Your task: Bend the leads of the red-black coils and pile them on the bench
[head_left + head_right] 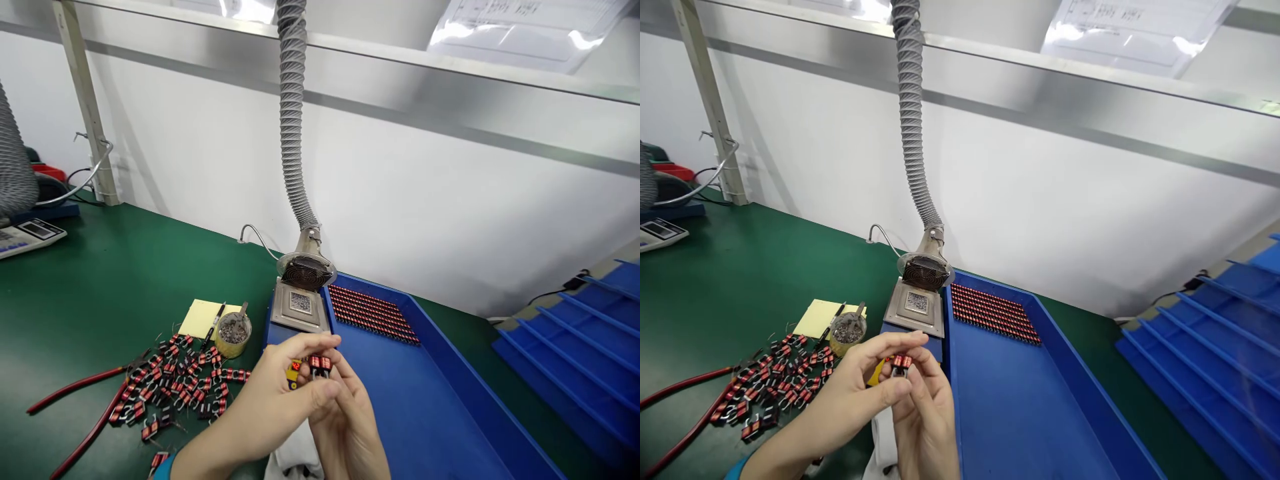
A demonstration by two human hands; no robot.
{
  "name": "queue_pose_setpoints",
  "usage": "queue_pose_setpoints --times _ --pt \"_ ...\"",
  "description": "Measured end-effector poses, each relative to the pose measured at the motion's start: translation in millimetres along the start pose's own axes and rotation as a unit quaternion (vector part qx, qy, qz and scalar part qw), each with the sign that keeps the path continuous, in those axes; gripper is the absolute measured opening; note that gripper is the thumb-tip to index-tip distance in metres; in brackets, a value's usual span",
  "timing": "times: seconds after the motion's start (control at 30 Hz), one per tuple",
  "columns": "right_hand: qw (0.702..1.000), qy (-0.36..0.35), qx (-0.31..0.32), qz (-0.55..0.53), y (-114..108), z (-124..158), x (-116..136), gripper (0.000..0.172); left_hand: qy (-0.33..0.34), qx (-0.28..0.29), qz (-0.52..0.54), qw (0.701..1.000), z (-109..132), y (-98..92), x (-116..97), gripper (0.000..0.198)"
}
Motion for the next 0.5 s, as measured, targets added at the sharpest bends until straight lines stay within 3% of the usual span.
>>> queue_pose_setpoints --times 0.13,0.33,0.5 --pt "0.99 0.106 -0.034 -0.086 2.3 3.5 -0.6 0.016 0.014 -0.03 0.046 0.998 -7.9 -12.4 -7.5 0.008" --pt "0.986 0.137 -0.063 -0.064 13.8 7.8 0.3 0.022 -0.01 -0.142 0.167 0.976 -9.3 -23.1 -0.5 0.026" --pt "0.982 0.168 -0.062 -0.059 17.5 7.1 -0.2 0.027 0.097 -0.218 0.264 0.934 -5.1 -39.5 -17.0 0.025"
Point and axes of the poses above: each hand's wrist, its own z-axis away from the middle knuckle, its own y-axis out of the palm, x = y × z, the point moved 6 cm from there along -z, towards the middle knuckle, and after that the axes turned 14 degrees about z, right-handed, at the moved point
